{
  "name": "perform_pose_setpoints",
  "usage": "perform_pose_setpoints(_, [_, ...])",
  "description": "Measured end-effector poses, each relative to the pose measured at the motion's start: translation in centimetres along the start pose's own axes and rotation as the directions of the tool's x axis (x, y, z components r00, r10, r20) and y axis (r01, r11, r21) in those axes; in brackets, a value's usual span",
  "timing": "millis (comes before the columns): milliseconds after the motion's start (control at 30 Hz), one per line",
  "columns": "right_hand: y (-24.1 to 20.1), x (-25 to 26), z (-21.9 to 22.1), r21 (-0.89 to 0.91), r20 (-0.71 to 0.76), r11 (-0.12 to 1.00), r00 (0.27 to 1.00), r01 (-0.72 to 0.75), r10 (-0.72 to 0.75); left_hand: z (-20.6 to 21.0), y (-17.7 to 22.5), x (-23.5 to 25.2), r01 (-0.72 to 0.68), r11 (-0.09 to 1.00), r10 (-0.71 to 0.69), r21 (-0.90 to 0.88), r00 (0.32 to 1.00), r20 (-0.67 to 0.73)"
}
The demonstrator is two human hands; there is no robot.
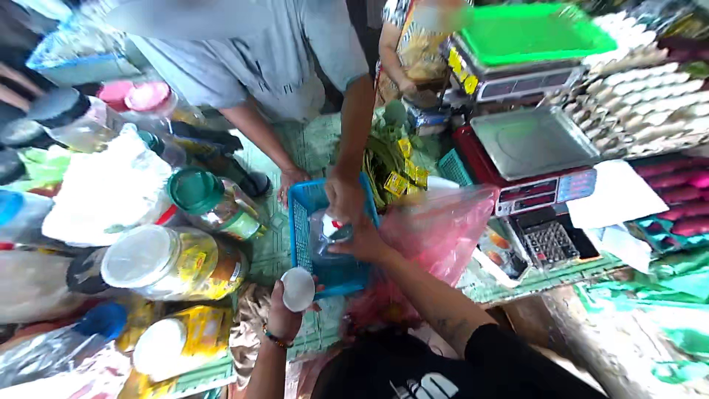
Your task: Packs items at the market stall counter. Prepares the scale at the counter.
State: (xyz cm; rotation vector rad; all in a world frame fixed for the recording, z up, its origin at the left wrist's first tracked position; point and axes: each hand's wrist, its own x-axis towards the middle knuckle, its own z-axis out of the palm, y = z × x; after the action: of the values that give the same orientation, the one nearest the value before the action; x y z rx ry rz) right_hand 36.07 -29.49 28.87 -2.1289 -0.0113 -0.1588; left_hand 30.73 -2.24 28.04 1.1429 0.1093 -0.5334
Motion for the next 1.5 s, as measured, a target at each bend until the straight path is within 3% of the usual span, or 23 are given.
perform_pose_setpoints(100, [0.6,-0.2,-1.1,0.076,-0.029,0.997,1.0,-0.008,0.01,1.5,0.1,0.0,-0.026,0.996,0.033,0.085,0.996,-0.079])
perform_pose_setpoints(233, [-0.2,-1.2,-2.2,-0.109,0.007,0.988,0.993,-0.113,0.115,1.8,-0.7,0.1,-0.109,0.952,0.14,0.286,0.986,-0.091])
perform_pose_setpoints(333, [-0.4,-1.2,-2.6,-0.126,-0.056,0.984,0.992,-0.122,0.116,1.9,-1.7,0.4,-0.176,0.925,0.219,0.337,0.972,-0.092])
perform_pose_setpoints(567, [0.1,-1.7,-3.2,0.151,0.033,0.978,0.99,-0.141,0.138,1.8,-2.7,-0.2,-0.27,0.954,0.285,0.127,0.951,-0.119])
perform_pose_setpoints(900, [0.6,-1.8,-2.5,-0.117,0.069,0.98,0.984,-0.158,0.167,1.6,-2.7,-0.5,-0.275,0.96,0.28,0.052,0.953,-0.12])
perform_pose_setpoints(1133, [1.4,-1.0,-2.1,-0.075,0.046,0.987,0.988,-0.142,0.146,1.2,-3.4,-0.4,-0.292,0.956,0.289,-0.005,0.948,-0.137])
perform_pose_setpoints(1500, [2.1,-0.8,-2.1,-0.028,-0.019,0.993,0.993,-0.118,0.117,0.3,-2.2,0.3,-0.164,0.985,0.162,-0.046,0.986,-0.04])
